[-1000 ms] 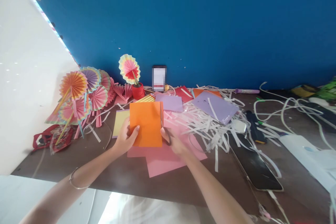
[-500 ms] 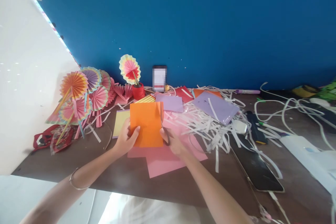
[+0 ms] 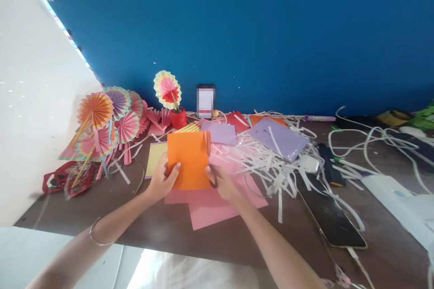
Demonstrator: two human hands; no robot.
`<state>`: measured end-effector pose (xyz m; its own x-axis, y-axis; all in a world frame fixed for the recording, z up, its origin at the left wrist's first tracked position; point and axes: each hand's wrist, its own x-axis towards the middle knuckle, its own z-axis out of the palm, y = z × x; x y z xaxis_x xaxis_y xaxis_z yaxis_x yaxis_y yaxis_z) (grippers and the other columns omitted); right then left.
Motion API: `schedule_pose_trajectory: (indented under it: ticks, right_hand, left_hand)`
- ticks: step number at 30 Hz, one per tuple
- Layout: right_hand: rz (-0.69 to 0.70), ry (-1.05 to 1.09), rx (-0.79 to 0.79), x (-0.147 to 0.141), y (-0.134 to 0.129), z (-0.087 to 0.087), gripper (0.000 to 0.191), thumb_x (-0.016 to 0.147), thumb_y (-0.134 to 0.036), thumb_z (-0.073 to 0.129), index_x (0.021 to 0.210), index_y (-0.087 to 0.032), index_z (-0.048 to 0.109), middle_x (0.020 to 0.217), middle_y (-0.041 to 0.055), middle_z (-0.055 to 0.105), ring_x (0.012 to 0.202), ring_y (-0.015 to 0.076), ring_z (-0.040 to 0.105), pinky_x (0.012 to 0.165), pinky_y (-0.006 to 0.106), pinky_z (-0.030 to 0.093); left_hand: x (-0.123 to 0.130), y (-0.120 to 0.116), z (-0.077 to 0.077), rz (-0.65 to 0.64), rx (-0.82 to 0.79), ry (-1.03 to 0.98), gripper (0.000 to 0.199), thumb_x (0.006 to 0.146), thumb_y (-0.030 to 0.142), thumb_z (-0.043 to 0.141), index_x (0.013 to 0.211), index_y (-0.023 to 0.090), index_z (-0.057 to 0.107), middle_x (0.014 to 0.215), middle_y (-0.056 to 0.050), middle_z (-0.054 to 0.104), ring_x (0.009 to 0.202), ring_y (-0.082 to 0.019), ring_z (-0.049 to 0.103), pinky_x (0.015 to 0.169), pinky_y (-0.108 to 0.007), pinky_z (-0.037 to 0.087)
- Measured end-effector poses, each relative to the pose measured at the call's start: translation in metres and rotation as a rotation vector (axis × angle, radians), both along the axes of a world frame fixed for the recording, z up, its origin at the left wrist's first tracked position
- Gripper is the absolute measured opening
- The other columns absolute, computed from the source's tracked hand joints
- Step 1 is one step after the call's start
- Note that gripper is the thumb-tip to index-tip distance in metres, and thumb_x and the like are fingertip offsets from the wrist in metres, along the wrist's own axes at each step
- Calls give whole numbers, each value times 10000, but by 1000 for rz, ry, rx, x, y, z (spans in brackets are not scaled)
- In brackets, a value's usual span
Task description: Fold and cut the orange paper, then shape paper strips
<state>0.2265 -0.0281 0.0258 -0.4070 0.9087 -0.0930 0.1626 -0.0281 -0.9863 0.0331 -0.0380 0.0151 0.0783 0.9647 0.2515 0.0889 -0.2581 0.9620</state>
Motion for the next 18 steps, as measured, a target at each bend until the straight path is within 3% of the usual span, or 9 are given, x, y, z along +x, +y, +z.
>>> schedule_pose_trajectory:
  ticks: [7, 14, 18]
  right_hand:
    - [25, 36, 35, -1, 1, -2, 522, 818, -640, 359, 937, -197, 610, 768, 66, 623, 842, 255, 591, 789, 396, 480]
    - [13, 41, 51, 0, 1, -3, 480, 832, -607, 376, 876, -194, 616, 772, 58, 625, 806, 232, 587, 762, 371, 477]
    - [-39, -10, 66, 0, 1, -5, 492, 806, -638, 394, 806, -192, 600, 726, 52, 606, 741, 217, 569, 669, 338, 476]
  left_hand:
    - [1, 1, -2, 19, 44, 20, 364, 865, 347, 458, 1191, 188, 423, 1131, -114, 572, 1056, -223, 570, 864, -366, 508]
    - [0, 1, -1, 6, 28, 16, 368, 869, 358, 450, 1193, 185, 414, 1143, -114, 563, 1071, -213, 558, 879, -348, 488]
    - [0, 0, 0, 4, 26, 19, 359, 872, 356, 444, 1190, 191, 416, 1139, -111, 560, 1069, -212, 555, 880, -352, 486]
